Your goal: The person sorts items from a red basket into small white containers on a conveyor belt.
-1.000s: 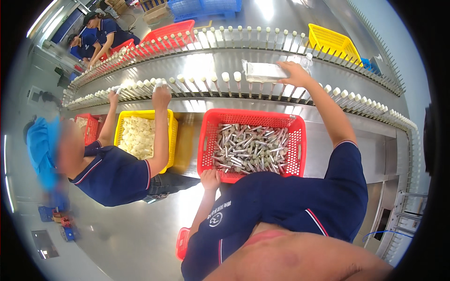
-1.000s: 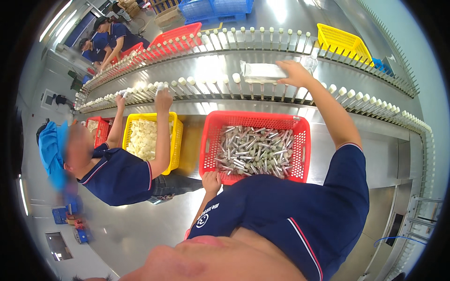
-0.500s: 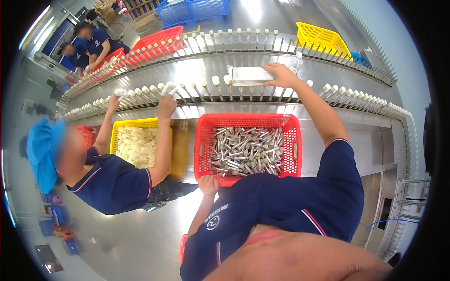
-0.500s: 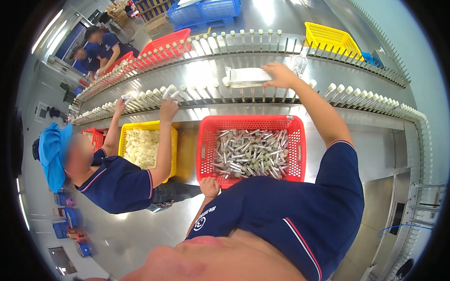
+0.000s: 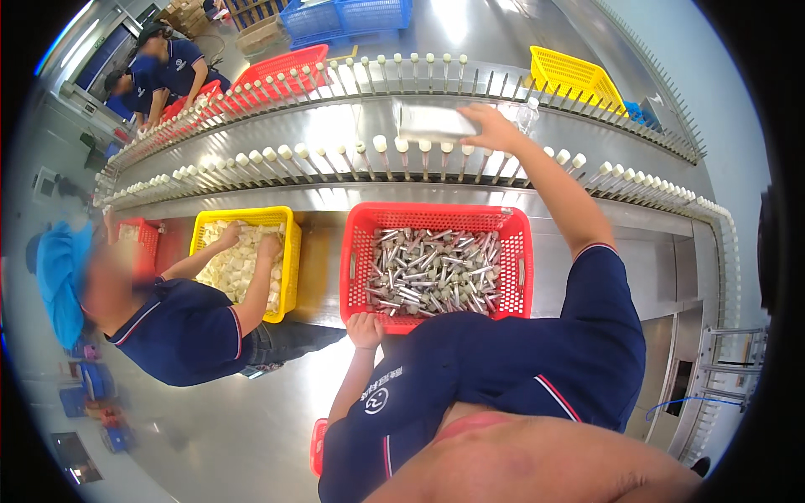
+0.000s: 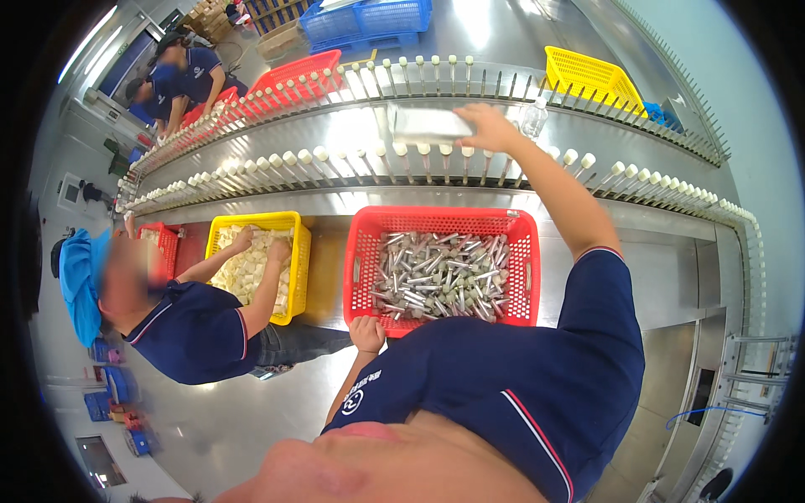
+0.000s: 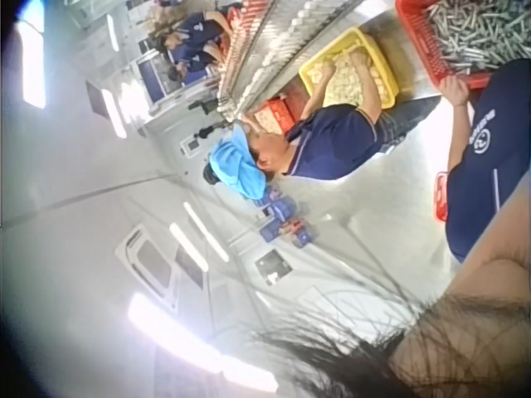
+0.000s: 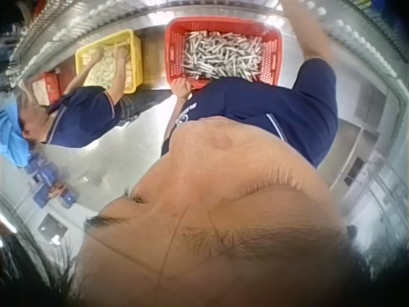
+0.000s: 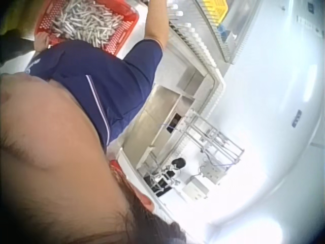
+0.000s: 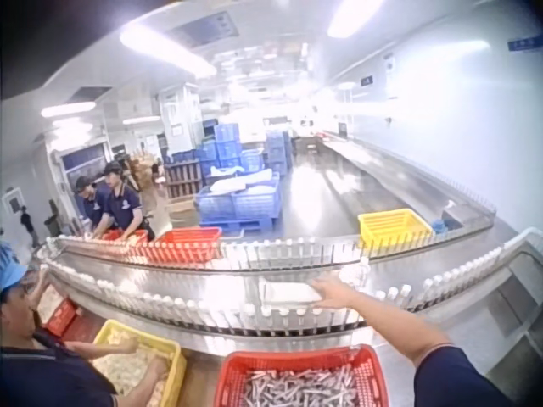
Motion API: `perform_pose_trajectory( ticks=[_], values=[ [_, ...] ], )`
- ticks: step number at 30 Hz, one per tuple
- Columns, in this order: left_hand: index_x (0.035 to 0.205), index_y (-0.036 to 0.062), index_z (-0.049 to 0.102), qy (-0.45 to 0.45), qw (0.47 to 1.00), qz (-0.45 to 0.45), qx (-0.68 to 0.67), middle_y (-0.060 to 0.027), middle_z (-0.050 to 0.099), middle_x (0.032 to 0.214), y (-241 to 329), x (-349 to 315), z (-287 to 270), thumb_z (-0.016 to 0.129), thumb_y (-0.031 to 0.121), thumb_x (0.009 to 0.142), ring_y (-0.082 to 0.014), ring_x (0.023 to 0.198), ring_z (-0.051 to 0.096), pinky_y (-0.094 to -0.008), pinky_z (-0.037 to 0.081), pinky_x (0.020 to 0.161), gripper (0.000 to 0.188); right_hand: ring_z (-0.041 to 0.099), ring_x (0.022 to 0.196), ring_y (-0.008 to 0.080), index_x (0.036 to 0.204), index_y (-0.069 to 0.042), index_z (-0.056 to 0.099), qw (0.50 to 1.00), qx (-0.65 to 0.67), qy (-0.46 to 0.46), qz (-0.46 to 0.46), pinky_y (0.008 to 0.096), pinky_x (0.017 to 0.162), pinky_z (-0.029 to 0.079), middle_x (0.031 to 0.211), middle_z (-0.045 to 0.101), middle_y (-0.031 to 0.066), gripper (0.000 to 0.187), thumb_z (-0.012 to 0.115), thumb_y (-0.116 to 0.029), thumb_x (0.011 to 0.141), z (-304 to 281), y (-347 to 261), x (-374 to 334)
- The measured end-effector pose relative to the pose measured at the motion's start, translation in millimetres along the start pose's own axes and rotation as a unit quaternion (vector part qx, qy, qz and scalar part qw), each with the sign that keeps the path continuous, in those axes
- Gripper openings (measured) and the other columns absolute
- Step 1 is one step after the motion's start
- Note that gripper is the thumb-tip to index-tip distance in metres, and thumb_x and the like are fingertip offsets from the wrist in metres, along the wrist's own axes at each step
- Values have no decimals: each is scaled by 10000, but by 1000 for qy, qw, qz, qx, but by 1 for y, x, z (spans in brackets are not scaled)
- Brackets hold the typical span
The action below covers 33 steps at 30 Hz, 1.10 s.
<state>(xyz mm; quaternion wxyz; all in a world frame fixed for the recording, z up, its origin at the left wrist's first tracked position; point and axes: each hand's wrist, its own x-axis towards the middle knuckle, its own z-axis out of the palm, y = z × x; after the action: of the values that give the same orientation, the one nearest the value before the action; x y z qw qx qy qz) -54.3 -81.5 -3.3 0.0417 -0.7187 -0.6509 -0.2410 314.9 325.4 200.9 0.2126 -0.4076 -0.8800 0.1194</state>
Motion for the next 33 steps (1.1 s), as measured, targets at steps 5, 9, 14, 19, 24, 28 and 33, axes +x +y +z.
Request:
perform_pose_trajectory(
  ticks=[5,9,14,19,24,28,33],
  values=[
    [641,99,500,5,1000,-3,-3,-65,496,683,1,3,0,554,205,703,-278,708,512,-430,389,637,134,497,1159,357,1278,-36,536,997,26,-59,43,404,1010,385,1234,547,212,728,766,-351,664,-4,7,-22],
    [634,99,496,1,1000,-9,6,-66,494,691,-1,1,-1,559,208,693,-281,722,513,-433,387,645,139,480,1183,347,1299,-96,535,998,4,-25,48,408,1019,375,1252,547,188,705,767,-348,683,-25,11,-22],
    [628,101,500,3,1000,1,4,-65,491,679,1,3,-4,557,203,695,-278,714,513,-432,387,640,134,491,1169,329,1287,-96,545,997,-28,46,47,403,1011,384,1238,558,157,677,751,-359,699,-46,-4,-10],
    [651,100,552,-11,1000,-1,15,-73,517,674,2,2,-8,557,157,713,-284,683,504,-424,393,638,84,502,1141,335,1266,-72,554,997,-7,70,-20,413,986,393,1204,573,158,660,747,-360,705,-24,-16,2],
    [681,54,572,-100,981,-147,-81,-102,560,675,23,29,-17,600,213,747,-304,674,551,-420,412,629,174,517,1124,342,1269,-73,550,1000,-10,8,2,413,986,397,1195,574,170,693,765,-353,673,2,0,-28],
    [916,16,626,-167,934,-202,-242,-152,640,745,56,107,3,602,193,783,-326,668,618,-414,469,640,222,521,1104,334,1273,-73,543,996,0,74,45,397,972,408,1194,577,158,684,776,-312,676,-28,6,-59],
    [1357,34,380,-134,911,-106,-374,-164,611,687,146,252,77,558,150,835,-299,611,599,-388,467,602,564,514,1122,326,1268,-74,552,978,31,170,121,388,983,393,1202,571,167,663,784,-291,686,-71,4,-120]
  ],
)
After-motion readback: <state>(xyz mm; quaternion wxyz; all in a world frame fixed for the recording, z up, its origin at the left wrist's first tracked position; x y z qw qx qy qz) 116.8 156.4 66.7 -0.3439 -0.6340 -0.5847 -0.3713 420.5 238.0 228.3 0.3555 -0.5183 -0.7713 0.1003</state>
